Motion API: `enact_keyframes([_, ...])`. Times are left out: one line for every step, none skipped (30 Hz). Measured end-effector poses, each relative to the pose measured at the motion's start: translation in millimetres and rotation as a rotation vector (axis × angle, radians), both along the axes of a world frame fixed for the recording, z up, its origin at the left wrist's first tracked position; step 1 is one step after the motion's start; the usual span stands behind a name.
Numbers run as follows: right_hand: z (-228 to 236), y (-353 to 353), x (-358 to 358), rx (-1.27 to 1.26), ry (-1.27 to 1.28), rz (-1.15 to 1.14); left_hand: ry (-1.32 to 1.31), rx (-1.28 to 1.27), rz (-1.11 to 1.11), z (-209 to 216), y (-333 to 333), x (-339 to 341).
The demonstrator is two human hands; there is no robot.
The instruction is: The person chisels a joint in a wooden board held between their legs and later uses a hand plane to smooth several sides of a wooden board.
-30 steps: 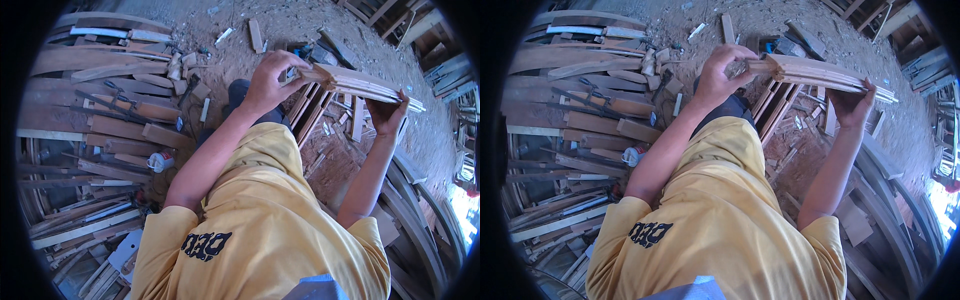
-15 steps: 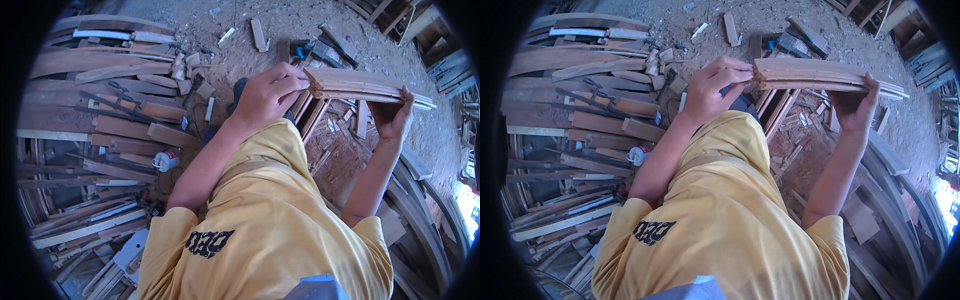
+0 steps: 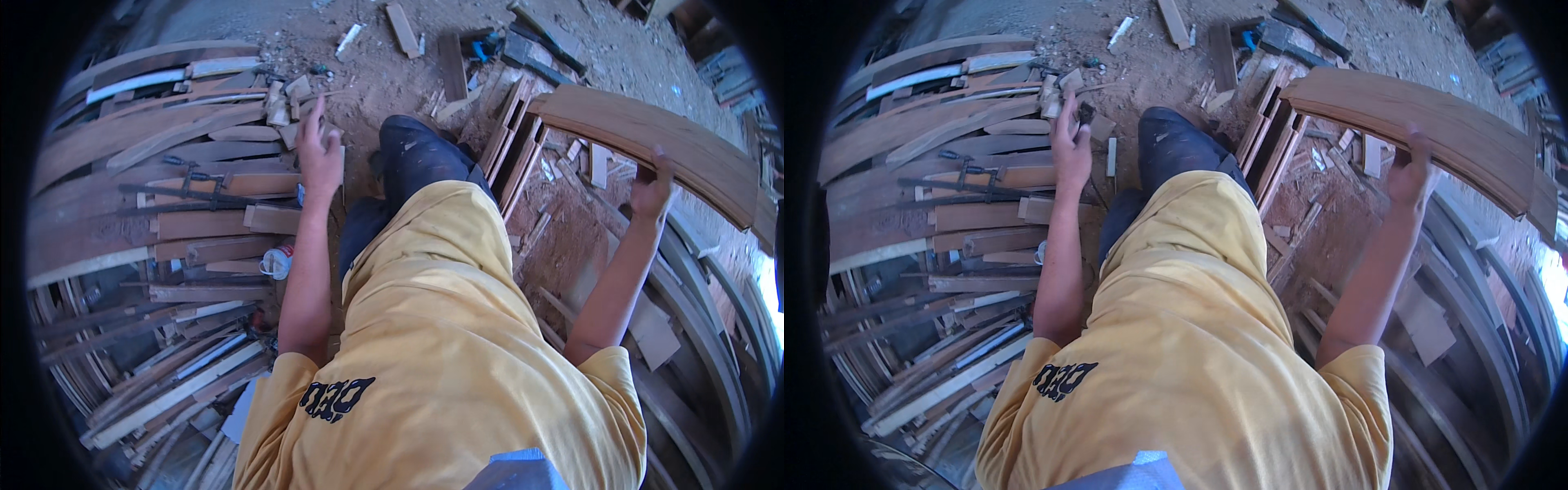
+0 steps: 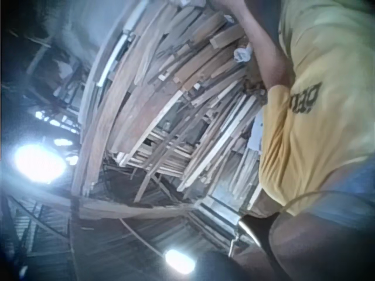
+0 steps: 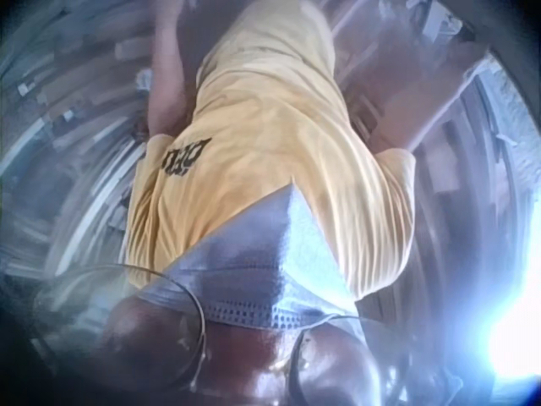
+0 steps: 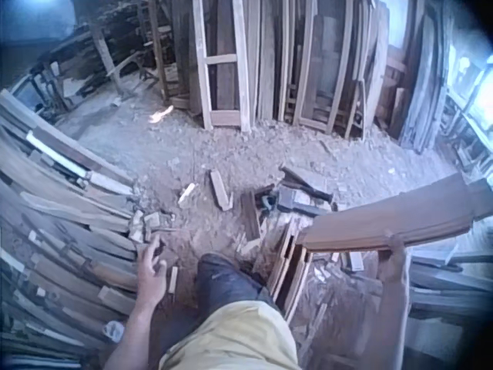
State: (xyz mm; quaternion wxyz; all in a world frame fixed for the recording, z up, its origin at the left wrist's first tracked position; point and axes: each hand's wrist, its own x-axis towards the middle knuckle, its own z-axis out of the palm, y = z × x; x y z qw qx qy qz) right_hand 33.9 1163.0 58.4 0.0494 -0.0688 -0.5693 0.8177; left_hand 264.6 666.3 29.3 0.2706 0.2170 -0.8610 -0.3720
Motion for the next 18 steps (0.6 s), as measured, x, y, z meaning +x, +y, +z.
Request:
enact_keyframes([-3,-6,5,0.094,0.013,0.003,-0.150,0.046,-0.008,-34,-31,22])
enact_keyframes([29,-43,23,0.215,0.082,0.130,-0.264,0.163,0.016,-64,-52,45])
enact_keyframes([38,-55,28,0.231,0.068,0.115,-0.371,0.284,0.028,-90,-65,60])
enact_keyframes([42,-62,31,0.296,0.141,0.170,-0.499,0.321,0.020,-110,-73,71])
enact_keyframes([44,-67,30,0.358,0.214,0.227,-0.627,0.354,0.013,-128,-80,85])
enact_keyframes([45,-75,28,0.416,0.216,0.263,-0.675,0.383,-0.027,-151,-94,110])
enact_keyframes([45,-85,27,0.421,0.200,0.260,-0.724,0.412,-0.067,-172,-106,136])
enact_keyframes([47,-94,27,0.546,0.241,0.260,-0.784,0.432,-0.087,-188,-108,153])
enact_keyframes([46,-99,25,0.624,0.255,0.253,-0.841,0.452,-0.111,-201,-108,167])
enact_keyframes([46,-103,23,0.703,0.268,0.245,-0.915,0.520,-0.100,-212,-107,176])
enact_keyframes([44,-105,19,0.719,0.277,0.304,-0.989,0.589,-0.088,-222,-107,184])
enact_keyframes([44,-108,17,0.740,0.272,0.333,-1.000,0.608,-0.112,-233,-108,195])
enact_keyframes([45,-112,15,0.757,0.270,0.363,-1.052,0.577,-0.154,-244,-113,204])
enact_keyframes([47,-116,14,0.739,0.255,0.354,-1.100,0.548,-0.196,-256,-120,211])
enact_keyframes([49,-122,13,0.727,0.242,0.349,-1.103,0.576,-0.219,-269,-124,215])
enact_keyframes([53,-131,13,0.760,0.235,0.352,-1.138,0.622,-0.215,-281,-130,218])
enact_keyframes([56,-141,15,0.777,0.182,0.309,-1.173,0.671,-0.209,-295,-136,219])
enact_keyframes([58,-149,17,0.788,0.131,0.270,-1.185,0.597,-0.241,-312,-145,220])
